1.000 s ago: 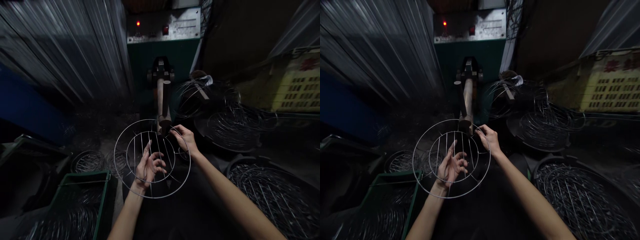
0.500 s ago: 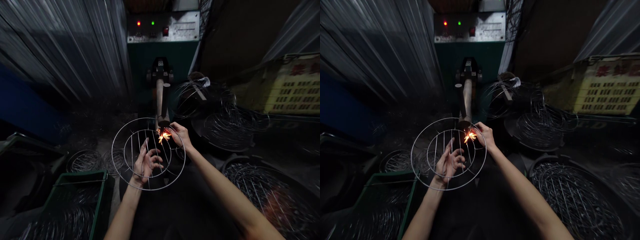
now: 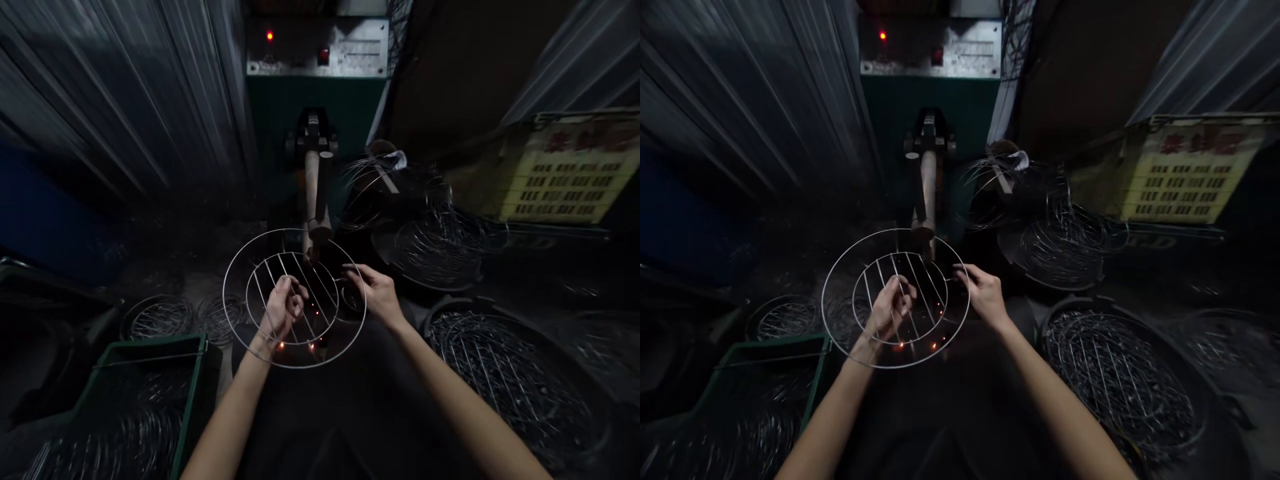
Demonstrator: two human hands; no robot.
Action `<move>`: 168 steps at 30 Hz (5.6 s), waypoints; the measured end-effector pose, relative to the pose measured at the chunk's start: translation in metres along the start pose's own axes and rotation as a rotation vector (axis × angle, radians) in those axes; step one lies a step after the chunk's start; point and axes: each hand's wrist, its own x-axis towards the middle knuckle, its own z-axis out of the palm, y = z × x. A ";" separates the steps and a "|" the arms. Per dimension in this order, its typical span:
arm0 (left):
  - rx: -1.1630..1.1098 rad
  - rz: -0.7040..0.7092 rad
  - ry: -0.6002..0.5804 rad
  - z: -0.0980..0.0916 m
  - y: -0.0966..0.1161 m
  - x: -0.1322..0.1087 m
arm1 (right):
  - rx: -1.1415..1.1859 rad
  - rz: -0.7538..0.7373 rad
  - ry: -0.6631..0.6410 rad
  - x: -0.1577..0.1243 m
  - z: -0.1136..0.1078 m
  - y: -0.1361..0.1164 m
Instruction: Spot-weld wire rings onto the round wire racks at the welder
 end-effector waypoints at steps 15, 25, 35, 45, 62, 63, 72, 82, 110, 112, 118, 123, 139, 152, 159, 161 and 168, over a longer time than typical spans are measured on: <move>0.010 0.279 0.145 0.009 -0.025 0.004 | 0.214 0.007 0.070 0.063 0.039 0.011; -0.079 0.108 -0.152 -0.018 -0.017 0.007 | 0.217 0.007 -0.001 0.078 0.037 0.009; 0.070 0.181 -0.031 -0.001 -0.027 0.008 | 0.204 0.033 0.011 0.045 0.027 0.011; 0.071 0.190 0.005 -0.001 -0.024 0.012 | 0.191 -0.023 0.048 0.064 0.043 0.011; -0.002 0.265 -0.046 -0.014 -0.011 0.010 | 0.234 0.034 -0.009 0.064 0.038 0.015; -0.010 0.276 -0.038 -0.018 -0.007 0.009 | 0.218 0.036 -0.009 0.058 0.031 0.016; 0.138 0.162 0.082 -0.018 0.009 -0.003 | 0.218 0.110 -0.109 -0.014 0.004 0.005; 0.039 0.389 0.242 0.000 -0.025 -0.013 | 0.331 0.076 0.031 0.030 0.033 0.005; 0.144 0.423 0.132 -0.017 -0.027 0.001 | 0.164 0.005 -0.051 0.056 0.016 0.007; 0.092 0.309 0.131 -0.028 -0.023 0.003 | 0.101 -0.001 -0.077 0.038 0.001 0.006; -0.128 -0.139 -0.131 -0.035 0.008 0.015 | 0.224 0.088 -0.222 -0.004 -0.006 0.002; -0.138 -0.270 -0.235 -0.030 0.021 0.014 | 0.241 0.105 -0.049 -0.012 0.014 0.003; -0.129 0.141 0.040 -0.003 -0.006 0.001 | 0.170 -0.076 0.018 0.059 0.041 0.008; -0.171 0.151 0.036 -0.002 -0.006 0.012 | 0.121 -0.110 0.028 0.073 0.043 0.011; -0.159 0.153 0.035 -0.004 -0.011 0.013 | 0.114 -0.113 0.026 0.073 0.042 0.011; -0.142 0.156 0.033 -0.005 -0.011 0.012 | 0.123 -0.113 0.017 0.074 0.043 0.011; -0.058 -0.045 0.005 -0.011 0.008 0.021 | 0.176 -0.049 0.004 0.066 0.031 0.007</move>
